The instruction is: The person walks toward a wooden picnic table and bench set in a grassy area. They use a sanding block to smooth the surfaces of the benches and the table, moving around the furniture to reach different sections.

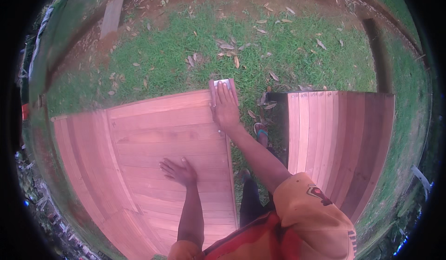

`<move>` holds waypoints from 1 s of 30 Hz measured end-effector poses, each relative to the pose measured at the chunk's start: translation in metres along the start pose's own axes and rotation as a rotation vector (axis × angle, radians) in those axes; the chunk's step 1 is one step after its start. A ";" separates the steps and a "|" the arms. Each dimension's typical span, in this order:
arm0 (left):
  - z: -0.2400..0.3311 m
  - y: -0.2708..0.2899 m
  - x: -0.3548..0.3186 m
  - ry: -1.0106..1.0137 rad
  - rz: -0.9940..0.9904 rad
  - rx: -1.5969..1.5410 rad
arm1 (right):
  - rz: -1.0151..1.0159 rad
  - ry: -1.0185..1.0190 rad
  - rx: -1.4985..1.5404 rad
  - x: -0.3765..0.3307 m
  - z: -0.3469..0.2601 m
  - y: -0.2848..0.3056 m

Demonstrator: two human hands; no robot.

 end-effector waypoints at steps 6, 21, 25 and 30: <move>-0.001 0.018 -0.011 0.027 -0.015 0.005 | 0.057 -0.005 0.129 0.019 -0.003 0.015; 0.025 -0.010 0.028 0.072 -0.037 -0.143 | 0.282 -0.220 1.404 0.015 0.083 0.000; 0.140 0.000 0.029 -0.109 -0.020 -0.060 | -0.022 -0.407 1.384 0.002 0.084 -0.013; 0.167 0.005 0.025 -0.134 0.033 0.079 | 0.216 -0.164 1.285 0.023 0.083 -0.004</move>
Point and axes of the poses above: each hand's wrist, its own x-axis towards the middle knuckle, its own y-axis out of the back of the hand, z = x × y, the point moved 5 cm from there along x, towards the middle knuckle, and after that the axes turned 13 degrees about y, right-handed, at the moved point
